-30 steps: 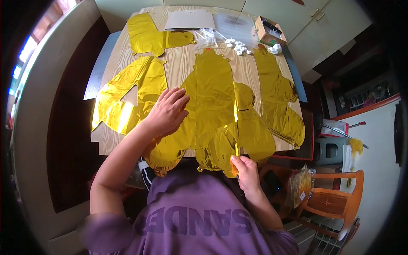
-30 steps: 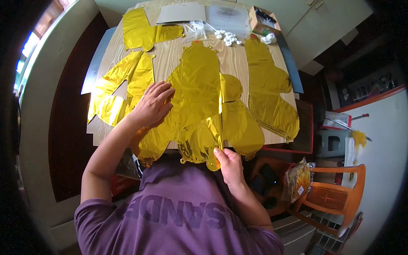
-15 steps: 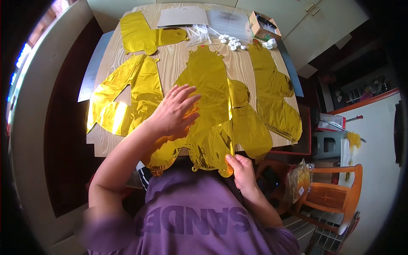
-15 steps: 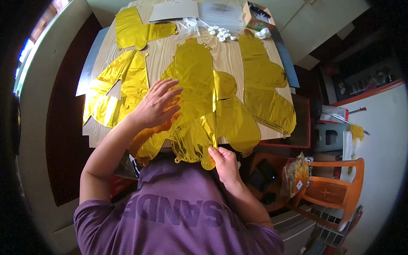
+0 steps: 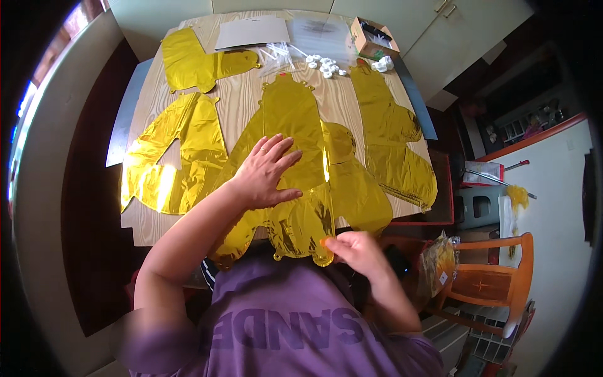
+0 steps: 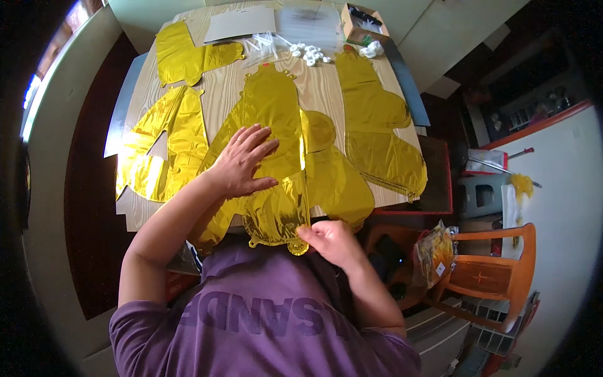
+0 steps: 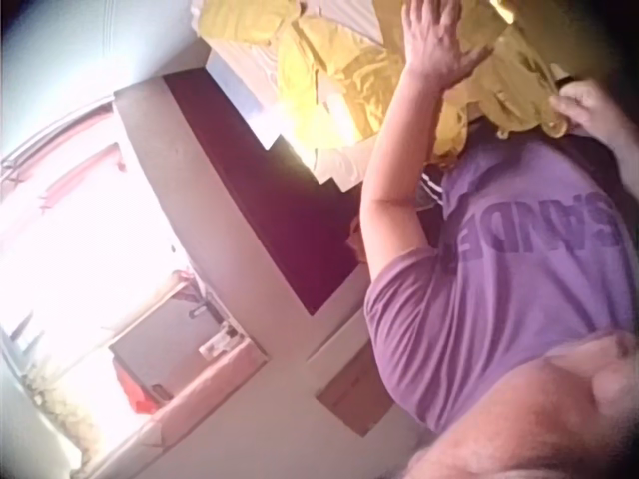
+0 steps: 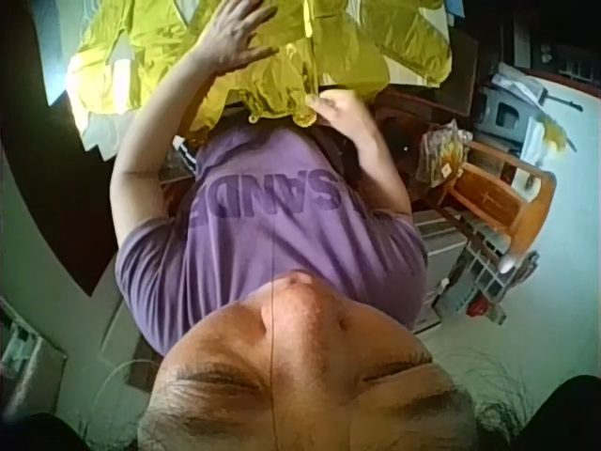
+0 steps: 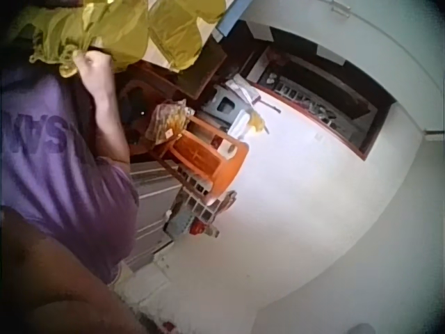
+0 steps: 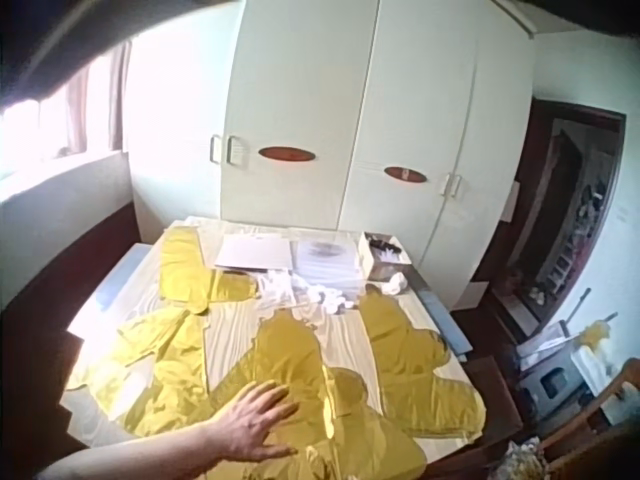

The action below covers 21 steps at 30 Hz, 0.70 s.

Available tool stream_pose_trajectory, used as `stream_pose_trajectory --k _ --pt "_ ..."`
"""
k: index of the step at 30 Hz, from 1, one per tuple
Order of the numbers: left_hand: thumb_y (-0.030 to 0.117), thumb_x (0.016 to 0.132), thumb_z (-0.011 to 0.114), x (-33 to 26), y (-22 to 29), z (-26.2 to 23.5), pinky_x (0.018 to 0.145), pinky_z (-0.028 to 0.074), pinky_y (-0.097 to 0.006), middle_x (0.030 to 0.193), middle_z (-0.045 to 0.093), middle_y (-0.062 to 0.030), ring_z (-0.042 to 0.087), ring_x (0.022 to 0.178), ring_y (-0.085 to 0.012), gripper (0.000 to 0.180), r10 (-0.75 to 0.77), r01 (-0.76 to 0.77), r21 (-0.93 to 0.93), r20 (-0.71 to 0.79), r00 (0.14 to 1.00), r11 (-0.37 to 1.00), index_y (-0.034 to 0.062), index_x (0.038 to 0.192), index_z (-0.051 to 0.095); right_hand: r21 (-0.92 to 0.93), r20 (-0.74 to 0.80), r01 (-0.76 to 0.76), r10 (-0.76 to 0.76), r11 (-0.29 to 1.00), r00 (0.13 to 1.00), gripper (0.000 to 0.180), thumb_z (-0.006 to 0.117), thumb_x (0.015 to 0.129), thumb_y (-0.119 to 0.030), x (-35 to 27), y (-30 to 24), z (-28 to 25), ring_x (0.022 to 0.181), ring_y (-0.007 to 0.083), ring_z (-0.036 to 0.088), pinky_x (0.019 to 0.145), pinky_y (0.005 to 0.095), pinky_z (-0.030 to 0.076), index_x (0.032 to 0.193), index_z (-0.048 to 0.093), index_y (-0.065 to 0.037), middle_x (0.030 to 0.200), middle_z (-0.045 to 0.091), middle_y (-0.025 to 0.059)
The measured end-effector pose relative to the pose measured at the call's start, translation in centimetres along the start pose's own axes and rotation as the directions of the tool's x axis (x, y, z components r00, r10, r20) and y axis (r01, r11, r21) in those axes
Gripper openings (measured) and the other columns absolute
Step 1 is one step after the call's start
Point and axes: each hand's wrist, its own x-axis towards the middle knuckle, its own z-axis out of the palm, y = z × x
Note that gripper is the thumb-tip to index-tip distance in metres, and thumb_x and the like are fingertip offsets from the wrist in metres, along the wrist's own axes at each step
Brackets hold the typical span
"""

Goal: Folding gold-colored foil balloons and placing them into cardboard packaging inserts.

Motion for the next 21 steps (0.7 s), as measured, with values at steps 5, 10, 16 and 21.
stream_pose_trajectory --k 5,10,16,21 --pt "0.065 0.083 0.064 -0.1 0.2 -0.3 0.122 0.022 -0.055 0.154 0.04 -0.0218 0.031 0.147 -0.0416 0.087 -0.031 0.031 -0.012 0.011 0.999 0.999 0.0097 0.148 0.046 -0.324 -0.222 0.212 -0.292 0.922 0.93 0.015 0.069 0.096 -0.015 3.3 -7.7 -7.2 0.07 0.0076 0.061 0.065 0.0248 0.051 0.099 0.071 0.0 0.081 0.069 0.0016" --pt "0.065 0.083 0.066 0.0 0.3 -0.5 0.122 0.022 -0.055 0.154 0.04 -0.0219 0.031 0.147 -0.0414 0.089 -0.032 0.033 -0.028 0.02 0.999 0.999 0.0094 0.149 0.045 -0.632 -0.393 0.009 -0.33 0.775 0.858 0.049 0.076 0.084 -0.04 14.7 -10.3 -10.6 0.093 0.0296 0.07 0.084 0.0396 0.055 0.109 0.069 0.002 0.098 0.072 0.0152" --pt "0.064 0.082 0.067 -0.1 0.0 -0.3 0.123 0.021 -0.055 0.154 0.04 -0.0219 0.03 0.147 -0.0419 0.086 -0.041 0.041 -0.056 0.001 0.999 0.998 0.0085 0.144 0.047 -0.795 -0.233 -0.132 -0.097 0.592 0.968 0.045 0.076 0.075 -0.036 19.4 -13.6 -10.4 0.095 0.0375 0.069 0.087 0.0447 0.055 0.1 0.073 0.002 0.105 0.073 0.0209" --pt "0.065 0.085 0.063 -0.1 0.3 -0.6 0.124 0.018 -0.053 0.155 0.038 -0.0215 0.028 0.149 -0.0395 0.083 -0.047 0.048 -0.052 0.03 0.998 0.998 0.0076 0.143 0.048 -0.658 -0.177 -0.03 -0.117 0.752 0.977 0.042 0.078 0.079 -0.034 19.1 -14.2 -10.3 0.085 0.0276 0.071 0.08 0.037 0.055 0.098 0.072 0.003 0.099 0.075 0.0157"
